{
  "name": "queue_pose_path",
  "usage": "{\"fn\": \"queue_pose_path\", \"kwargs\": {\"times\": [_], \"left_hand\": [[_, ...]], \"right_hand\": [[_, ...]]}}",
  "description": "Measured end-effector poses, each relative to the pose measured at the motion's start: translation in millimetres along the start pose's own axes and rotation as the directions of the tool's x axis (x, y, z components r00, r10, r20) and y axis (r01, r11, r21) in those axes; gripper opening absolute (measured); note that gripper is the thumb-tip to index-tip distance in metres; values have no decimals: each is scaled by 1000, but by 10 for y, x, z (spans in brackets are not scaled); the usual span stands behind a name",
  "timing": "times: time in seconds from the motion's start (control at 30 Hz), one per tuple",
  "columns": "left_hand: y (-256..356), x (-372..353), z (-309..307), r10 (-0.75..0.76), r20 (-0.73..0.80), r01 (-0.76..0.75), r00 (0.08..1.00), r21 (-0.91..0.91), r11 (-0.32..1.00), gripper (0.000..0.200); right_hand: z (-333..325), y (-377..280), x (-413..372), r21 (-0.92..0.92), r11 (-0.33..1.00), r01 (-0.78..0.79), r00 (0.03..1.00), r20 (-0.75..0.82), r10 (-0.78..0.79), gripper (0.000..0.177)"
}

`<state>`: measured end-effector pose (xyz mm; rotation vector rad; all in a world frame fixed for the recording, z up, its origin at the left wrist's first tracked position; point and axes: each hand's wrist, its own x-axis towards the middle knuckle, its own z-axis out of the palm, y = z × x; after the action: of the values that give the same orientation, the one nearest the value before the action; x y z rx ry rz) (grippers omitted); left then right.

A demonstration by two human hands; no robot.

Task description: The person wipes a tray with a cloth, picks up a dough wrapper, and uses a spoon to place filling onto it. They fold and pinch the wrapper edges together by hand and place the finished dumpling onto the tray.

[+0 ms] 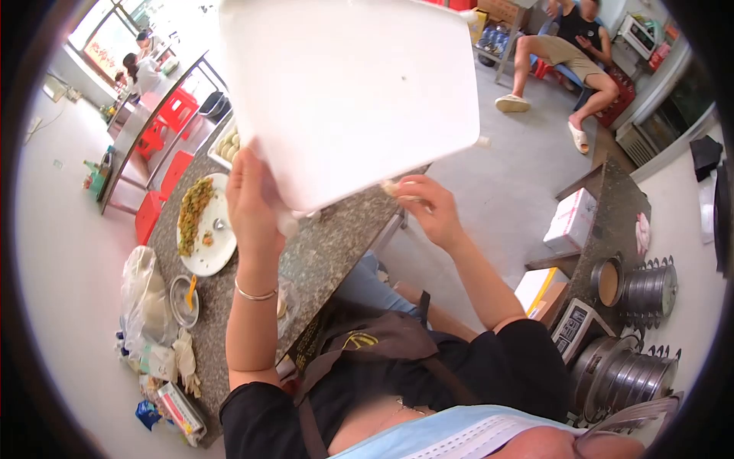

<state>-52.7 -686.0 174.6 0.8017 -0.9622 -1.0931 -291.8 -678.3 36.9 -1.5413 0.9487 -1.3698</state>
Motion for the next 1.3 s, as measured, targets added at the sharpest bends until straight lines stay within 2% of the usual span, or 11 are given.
{"fn": "queue_pose_path", "kwargs": {"times": [0.13,0.2,0.3,0.37,0.53,0.73,0.83,0.93,1.03,1.23,1.3], "left_hand": [[-540,-149,366,-89,86,81,992,93,992,43],[-759,-304,527,-129,130,127,983,22,992,44],[-934,-379,476,-141,156,150,978,-50,987,43],[-977,-446,392,-200,80,189,976,130,973,42],[-810,-540,347,-180,7,180,984,-67,981,41],[-888,-530,154,-169,72,165,983,54,985,39],[-1038,-578,164,-200,174,164,964,201,966,37],[-1127,-527,204,-174,124,159,977,120,980,36],[-1107,-462,114,-146,55,151,988,-107,983,38],[-992,-431,-134,-181,87,175,980,76,982,39],[-911,-529,-8,-199,65,196,978,49,979,37]], "right_hand": [[51,-572,14,-68,971,227,909,-342,-237,31],[139,-582,109,-437,769,467,862,30,-506,36],[56,-626,117,-631,603,487,840,151,-521,41],[-102,-329,150,-711,570,412,835,45,-548,40],[-1175,490,439,-547,832,96,737,-523,-429,33],[-1435,334,926,-494,866,79,653,-630,-419,33],[-665,-169,1103,-515,813,273,746,-421,-517,31],[128,-446,674,-609,525,594,720,110,-686,41],[332,-451,219,-569,532,627,766,325,-555,35],[-700,370,177,-554,828,86,802,-454,-388,37],[-1101,508,377,-605,796,-11,765,-518,-384,36]]}}
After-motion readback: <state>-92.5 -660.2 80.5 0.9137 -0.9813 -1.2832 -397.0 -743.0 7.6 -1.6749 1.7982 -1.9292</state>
